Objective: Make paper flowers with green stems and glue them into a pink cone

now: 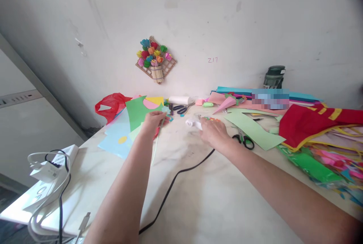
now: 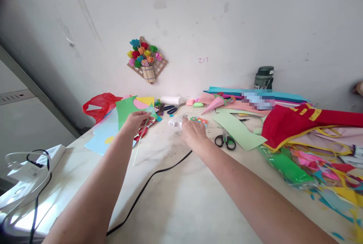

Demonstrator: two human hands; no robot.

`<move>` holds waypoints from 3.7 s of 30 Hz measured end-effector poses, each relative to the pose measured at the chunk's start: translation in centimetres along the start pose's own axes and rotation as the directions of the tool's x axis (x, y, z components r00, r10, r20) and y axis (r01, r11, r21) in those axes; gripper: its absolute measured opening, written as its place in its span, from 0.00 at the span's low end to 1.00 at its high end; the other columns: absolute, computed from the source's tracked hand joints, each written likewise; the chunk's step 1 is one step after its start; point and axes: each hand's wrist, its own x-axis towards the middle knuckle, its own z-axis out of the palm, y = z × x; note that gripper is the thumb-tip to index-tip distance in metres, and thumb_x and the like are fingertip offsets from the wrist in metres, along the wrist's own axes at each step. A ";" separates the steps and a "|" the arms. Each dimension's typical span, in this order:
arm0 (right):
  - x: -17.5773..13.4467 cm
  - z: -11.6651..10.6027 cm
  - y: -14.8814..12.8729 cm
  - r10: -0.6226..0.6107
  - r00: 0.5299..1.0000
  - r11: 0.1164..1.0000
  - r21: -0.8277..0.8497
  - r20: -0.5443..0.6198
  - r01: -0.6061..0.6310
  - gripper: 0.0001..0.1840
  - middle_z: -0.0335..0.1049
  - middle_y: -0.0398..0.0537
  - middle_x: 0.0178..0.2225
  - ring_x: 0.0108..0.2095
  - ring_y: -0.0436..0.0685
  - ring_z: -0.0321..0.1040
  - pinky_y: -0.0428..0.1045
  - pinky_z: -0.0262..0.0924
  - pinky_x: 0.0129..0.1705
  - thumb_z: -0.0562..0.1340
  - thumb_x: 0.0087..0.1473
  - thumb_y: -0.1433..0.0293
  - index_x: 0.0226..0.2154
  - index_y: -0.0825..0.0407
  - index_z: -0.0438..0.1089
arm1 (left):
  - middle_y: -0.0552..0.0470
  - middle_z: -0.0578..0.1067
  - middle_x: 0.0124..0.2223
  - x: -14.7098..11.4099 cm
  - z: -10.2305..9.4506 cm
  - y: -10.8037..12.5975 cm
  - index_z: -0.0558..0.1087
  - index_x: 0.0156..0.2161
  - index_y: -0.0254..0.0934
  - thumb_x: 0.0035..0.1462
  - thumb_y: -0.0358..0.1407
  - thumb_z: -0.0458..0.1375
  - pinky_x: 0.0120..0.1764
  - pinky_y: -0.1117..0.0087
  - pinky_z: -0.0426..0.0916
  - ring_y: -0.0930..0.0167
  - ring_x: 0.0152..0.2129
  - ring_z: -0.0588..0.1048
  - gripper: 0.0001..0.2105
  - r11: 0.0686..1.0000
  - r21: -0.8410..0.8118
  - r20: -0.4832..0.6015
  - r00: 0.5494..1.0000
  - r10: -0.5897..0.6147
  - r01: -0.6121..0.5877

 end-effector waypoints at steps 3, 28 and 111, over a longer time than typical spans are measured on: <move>0.0 0.4 1.4 0.069 0.987 0.988 0.150 -0.143 -0.047 0.16 0.71 0.55 0.33 0.36 0.61 0.68 0.51 0.56 0.35 0.55 0.49 0.63 0.40 0.52 0.66 | 0.47 0.75 0.26 -1.2 1.6 -2.0 0.67 0.27 0.31 0.40 0.37 0.63 0.25 0.74 0.65 0.75 0.19 0.71 0.12 0.989 -0.092 0.236 0.968 -0.088 0.112; -1.5 2.9 7.3 -0.039 0.965 -0.101 0.960 0.258 -0.261 0.13 0.63 0.40 0.15 0.11 0.45 0.54 0.42 0.49 0.11 0.64 0.39 0.66 0.27 0.55 0.63 | 0.52 0.72 0.23 -4.7 5.9 -6.4 0.65 0.24 0.32 0.40 0.37 0.64 0.16 0.79 0.55 0.80 0.15 0.65 0.12 0.959 -0.234 0.379 0.923 -0.063 0.162; -2.1 1.7 7.0 -0.154 0.956 0.336 0.923 0.250 -0.187 0.22 0.57 0.36 0.13 0.09 0.43 0.50 0.41 0.44 0.08 0.63 0.40 0.52 0.23 0.54 0.59 | 0.53 0.70 0.24 -5.7 5.1 -6.7 0.66 0.26 0.32 0.44 0.39 0.60 0.16 0.78 0.44 0.83 0.14 0.57 0.11 0.984 -0.179 0.475 0.875 0.098 -0.013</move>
